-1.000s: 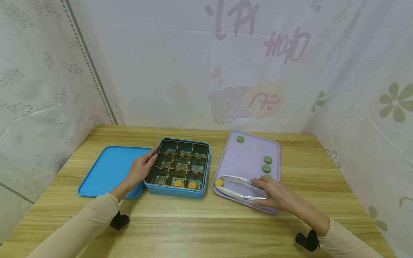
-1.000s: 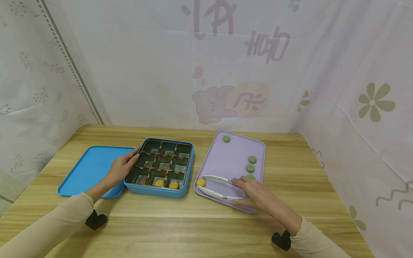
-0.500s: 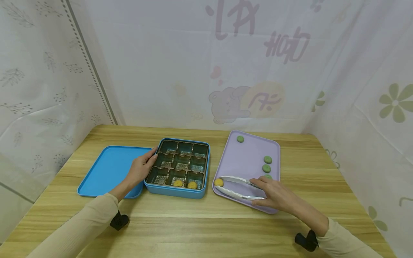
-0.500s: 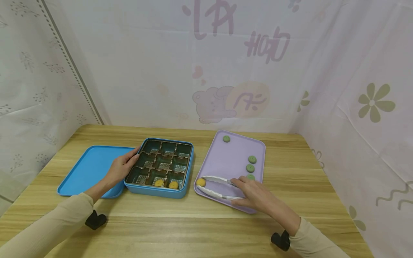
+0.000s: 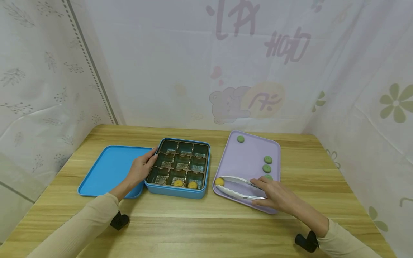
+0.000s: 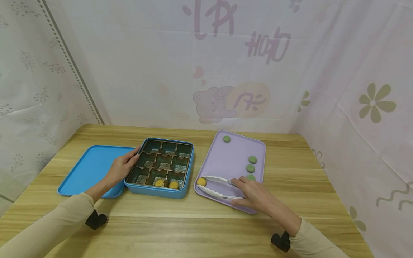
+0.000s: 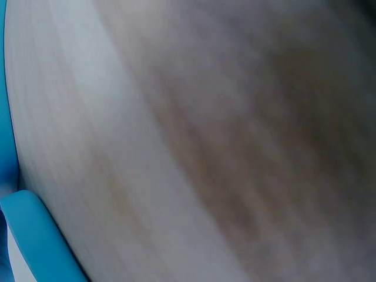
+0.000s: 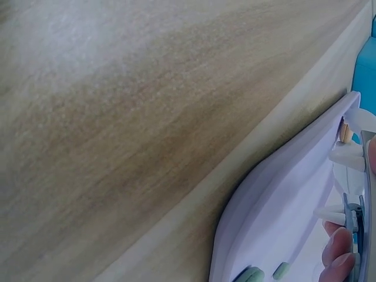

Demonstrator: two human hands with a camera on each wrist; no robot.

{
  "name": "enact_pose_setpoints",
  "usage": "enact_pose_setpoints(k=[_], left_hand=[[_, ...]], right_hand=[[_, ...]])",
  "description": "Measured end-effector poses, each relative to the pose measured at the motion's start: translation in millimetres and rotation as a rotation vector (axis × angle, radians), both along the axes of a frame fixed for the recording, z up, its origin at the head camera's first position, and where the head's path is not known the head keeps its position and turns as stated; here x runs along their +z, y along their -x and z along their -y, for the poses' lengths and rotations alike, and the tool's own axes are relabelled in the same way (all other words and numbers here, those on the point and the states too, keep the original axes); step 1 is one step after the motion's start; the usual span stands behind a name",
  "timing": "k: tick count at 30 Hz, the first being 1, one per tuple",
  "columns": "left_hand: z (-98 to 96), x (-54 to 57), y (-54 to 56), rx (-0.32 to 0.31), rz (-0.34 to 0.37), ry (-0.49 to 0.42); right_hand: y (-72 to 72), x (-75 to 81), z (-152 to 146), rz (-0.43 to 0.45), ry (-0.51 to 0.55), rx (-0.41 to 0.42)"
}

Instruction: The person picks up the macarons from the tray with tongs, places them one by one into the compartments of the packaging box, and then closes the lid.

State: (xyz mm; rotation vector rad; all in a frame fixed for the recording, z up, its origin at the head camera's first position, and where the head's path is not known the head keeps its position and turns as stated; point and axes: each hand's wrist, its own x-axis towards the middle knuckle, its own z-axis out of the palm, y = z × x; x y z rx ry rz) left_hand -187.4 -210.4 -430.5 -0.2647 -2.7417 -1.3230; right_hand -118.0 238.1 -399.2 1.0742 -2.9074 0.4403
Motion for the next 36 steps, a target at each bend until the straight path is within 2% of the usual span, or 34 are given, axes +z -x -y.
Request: enact_pose_setpoints(k=[7,15,19,22,27,36], left_hand=[[-0.7,1.0,-0.2,0.0,-0.009,0.003],[-0.9,2.4,-0.7,-0.007,-0.017,-0.001],[-0.2,0.6,-0.2,-0.006,-0.013,-0.004],[0.0,-0.6,0.5,-0.003,-0.013,-0.001],[-0.2,-0.6,1.0,-0.002,-0.007,0.001],[-0.3,1.9,-0.3,0.003,-0.002,0.008]], right_hand=[[4.2,5.9,-3,-0.015,0.043,-0.005],[14.1,20.9,1,-0.126,0.106,-0.024],[18.0,29.9,11,-0.128,0.125,-0.018],[20.7,34.2,25,-0.105,0.157,0.017],[25.8,34.1,56,-0.142,0.209,0.102],[27.6,30.3,113,-0.18,0.141,0.225]])
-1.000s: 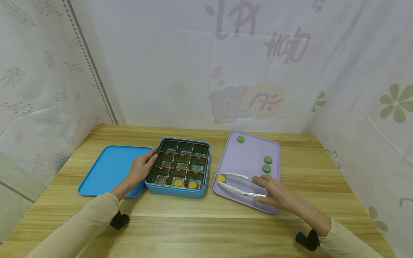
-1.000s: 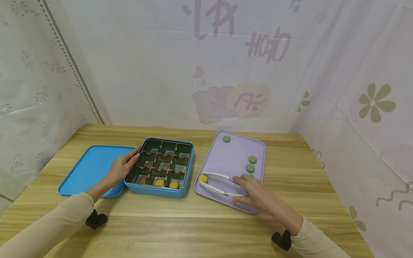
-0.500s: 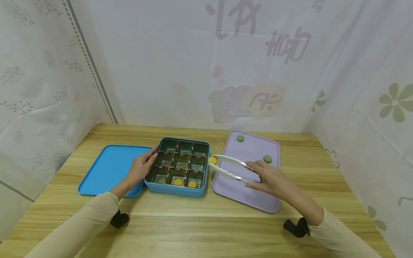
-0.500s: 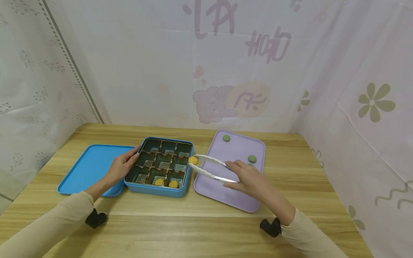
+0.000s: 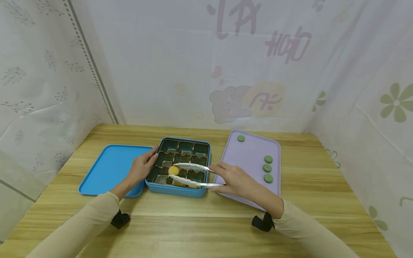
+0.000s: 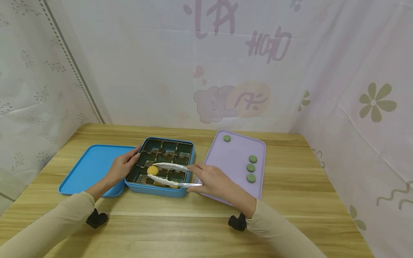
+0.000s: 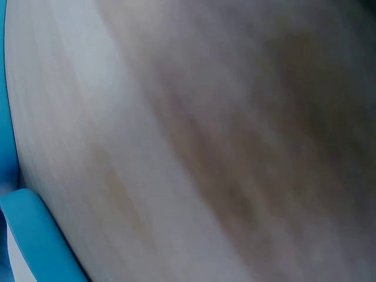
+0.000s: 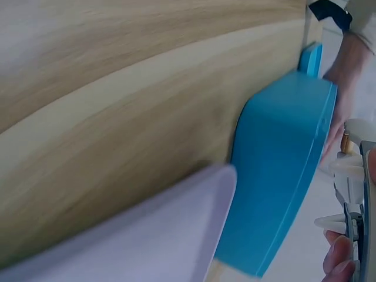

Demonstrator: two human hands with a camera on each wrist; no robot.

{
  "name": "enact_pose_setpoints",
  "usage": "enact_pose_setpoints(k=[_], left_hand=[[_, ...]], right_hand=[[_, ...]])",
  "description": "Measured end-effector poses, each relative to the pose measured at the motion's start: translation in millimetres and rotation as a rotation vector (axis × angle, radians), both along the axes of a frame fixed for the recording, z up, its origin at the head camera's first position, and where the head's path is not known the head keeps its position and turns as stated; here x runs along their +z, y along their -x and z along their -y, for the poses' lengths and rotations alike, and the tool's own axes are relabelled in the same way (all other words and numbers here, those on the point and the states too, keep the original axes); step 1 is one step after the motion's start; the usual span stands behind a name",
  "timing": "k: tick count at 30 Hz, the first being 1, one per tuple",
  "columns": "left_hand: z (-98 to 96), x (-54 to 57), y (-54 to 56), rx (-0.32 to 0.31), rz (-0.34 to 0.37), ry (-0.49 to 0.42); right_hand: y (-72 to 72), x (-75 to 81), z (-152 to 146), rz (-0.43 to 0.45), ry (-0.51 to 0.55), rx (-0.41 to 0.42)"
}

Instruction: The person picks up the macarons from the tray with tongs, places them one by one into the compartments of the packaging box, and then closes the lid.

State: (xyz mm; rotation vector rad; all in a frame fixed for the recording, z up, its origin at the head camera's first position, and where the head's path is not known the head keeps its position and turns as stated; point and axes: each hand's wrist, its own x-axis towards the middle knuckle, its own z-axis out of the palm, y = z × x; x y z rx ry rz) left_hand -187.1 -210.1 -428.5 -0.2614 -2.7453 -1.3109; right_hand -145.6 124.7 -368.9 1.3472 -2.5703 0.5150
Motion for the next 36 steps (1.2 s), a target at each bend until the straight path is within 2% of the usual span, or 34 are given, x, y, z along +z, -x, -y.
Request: enact_pose_setpoints(k=[7,19,26,36], left_hand=[[-0.8,1.6,0.7,-0.004,0.001,0.0],[0.2,-0.5,1.6,-0.01,-0.016,0.001],[0.8,-1.6,2.2,-0.013,-0.017,-0.005],[0.9,-1.5,1.5,-0.011,-0.011,-0.015]], right_hand=[[2.6,-4.2,27,0.027,-0.038,0.009],[8.1,-5.8,50,0.069,-0.093,-0.035],[9.2,-3.3,58,0.084,-0.139,-0.059],[7.6,-8.7,55,0.063,-0.092,-0.056]])
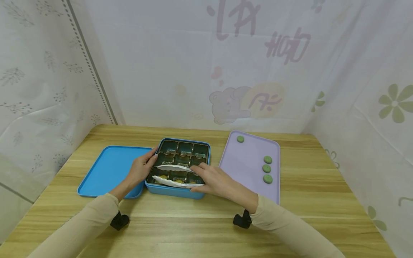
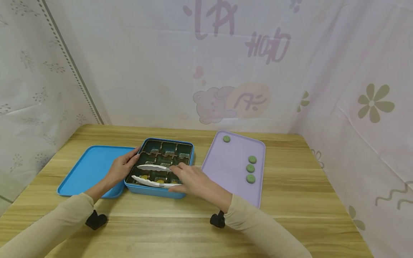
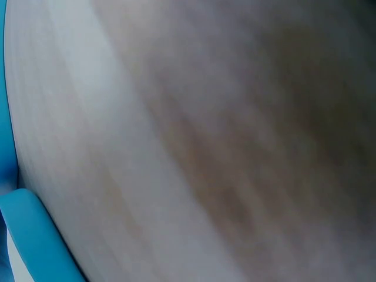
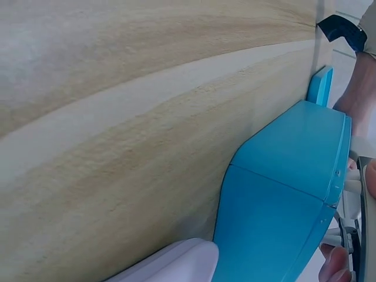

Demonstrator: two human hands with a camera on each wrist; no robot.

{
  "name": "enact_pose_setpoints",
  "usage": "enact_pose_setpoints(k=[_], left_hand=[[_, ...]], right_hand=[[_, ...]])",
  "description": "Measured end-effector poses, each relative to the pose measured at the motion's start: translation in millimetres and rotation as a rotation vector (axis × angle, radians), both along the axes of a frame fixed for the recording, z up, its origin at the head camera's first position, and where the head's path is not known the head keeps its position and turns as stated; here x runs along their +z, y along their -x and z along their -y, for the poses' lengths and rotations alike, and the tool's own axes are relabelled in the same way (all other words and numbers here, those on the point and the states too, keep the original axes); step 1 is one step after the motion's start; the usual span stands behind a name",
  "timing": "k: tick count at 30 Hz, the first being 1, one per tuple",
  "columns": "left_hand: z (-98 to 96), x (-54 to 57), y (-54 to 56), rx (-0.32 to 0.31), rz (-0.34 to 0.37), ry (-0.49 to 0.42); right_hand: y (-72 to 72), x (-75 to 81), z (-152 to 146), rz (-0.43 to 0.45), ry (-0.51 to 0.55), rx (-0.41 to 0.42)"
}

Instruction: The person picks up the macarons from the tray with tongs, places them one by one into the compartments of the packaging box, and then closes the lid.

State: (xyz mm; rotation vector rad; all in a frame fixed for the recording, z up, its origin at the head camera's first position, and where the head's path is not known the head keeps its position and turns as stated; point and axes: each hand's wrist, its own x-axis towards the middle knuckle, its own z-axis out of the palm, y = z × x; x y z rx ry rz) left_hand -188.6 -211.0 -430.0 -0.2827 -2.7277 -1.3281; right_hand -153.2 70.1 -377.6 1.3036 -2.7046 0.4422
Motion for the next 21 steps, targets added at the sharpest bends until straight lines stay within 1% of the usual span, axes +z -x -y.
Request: enact_pose_setpoints(k=[5,12,16,21], left_hand=[[-0.2,-0.3,-0.1,0.004,0.004,-0.003],[0.0,-0.1,0.2,0.007,-0.005,0.024],[0.2,-0.2,-0.3,0.006,-0.003,0.031],[-0.7,0.2,-0.8,-0.006,0.014,0.011]], right_hand=[[-6.6,-2.3,-15,0.002,0.05,-0.026],[-18.6,2.2,-48,0.017,0.135,-0.124],[-23.8,2.4,-74,0.034,0.186,-0.167],[-33.3,-5.7,-121,-0.043,0.289,-0.187]])
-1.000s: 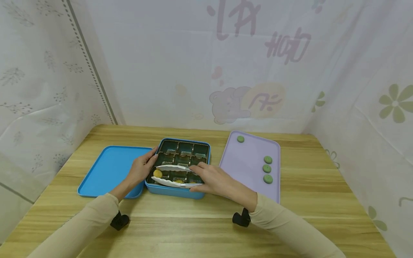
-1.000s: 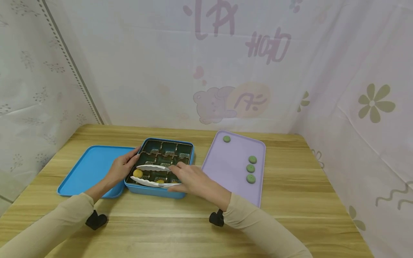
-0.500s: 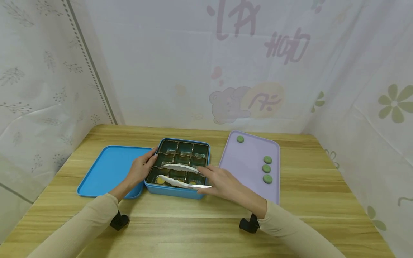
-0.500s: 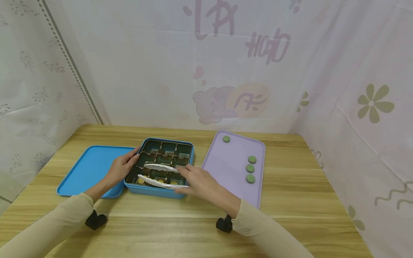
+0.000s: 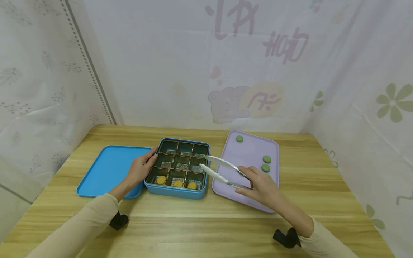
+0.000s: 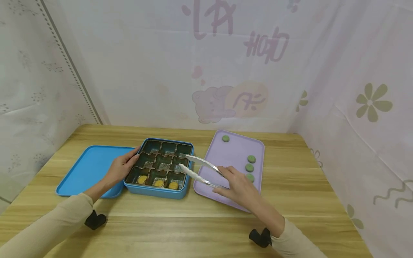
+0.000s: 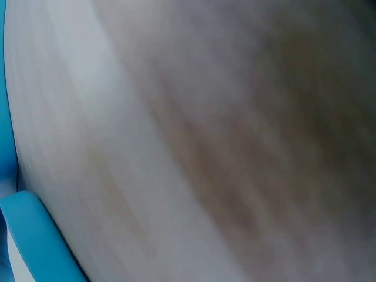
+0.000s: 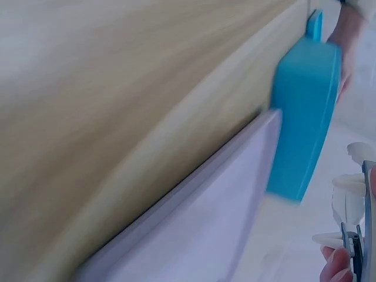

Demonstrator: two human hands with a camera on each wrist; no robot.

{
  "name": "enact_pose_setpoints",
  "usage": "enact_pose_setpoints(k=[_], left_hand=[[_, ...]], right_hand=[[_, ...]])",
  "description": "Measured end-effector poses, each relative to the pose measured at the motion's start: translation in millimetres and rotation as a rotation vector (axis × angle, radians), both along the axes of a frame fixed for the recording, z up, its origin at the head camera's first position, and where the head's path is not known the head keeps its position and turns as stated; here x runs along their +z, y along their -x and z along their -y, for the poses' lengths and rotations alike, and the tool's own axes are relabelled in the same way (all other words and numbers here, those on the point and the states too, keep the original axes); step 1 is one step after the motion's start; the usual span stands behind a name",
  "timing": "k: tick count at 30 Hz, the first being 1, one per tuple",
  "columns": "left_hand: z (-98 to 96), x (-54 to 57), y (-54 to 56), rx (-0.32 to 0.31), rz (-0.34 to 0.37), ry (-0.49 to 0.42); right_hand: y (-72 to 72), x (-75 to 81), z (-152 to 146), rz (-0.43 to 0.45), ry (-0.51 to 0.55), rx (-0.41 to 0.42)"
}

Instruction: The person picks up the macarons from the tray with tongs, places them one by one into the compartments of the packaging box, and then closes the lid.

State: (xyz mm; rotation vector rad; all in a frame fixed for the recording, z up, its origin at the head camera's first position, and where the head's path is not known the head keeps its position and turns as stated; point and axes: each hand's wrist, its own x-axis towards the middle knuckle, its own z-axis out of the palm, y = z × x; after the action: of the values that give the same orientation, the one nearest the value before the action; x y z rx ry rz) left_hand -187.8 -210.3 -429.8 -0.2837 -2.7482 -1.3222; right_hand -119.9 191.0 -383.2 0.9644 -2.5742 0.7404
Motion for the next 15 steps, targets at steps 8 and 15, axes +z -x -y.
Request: enact_pose_setpoints(k=[8,15], left_hand=[[-0.2,-0.5,0.4,-0.004,0.008,-0.003],[-0.1,-1.0,0.7,-0.006,-0.015,-0.005]], right_hand=[[-32.1,-5.8,-80,0.068,-0.039,-0.221],[-51.6,-12.0,-119,0.096,-0.113,-0.358]])
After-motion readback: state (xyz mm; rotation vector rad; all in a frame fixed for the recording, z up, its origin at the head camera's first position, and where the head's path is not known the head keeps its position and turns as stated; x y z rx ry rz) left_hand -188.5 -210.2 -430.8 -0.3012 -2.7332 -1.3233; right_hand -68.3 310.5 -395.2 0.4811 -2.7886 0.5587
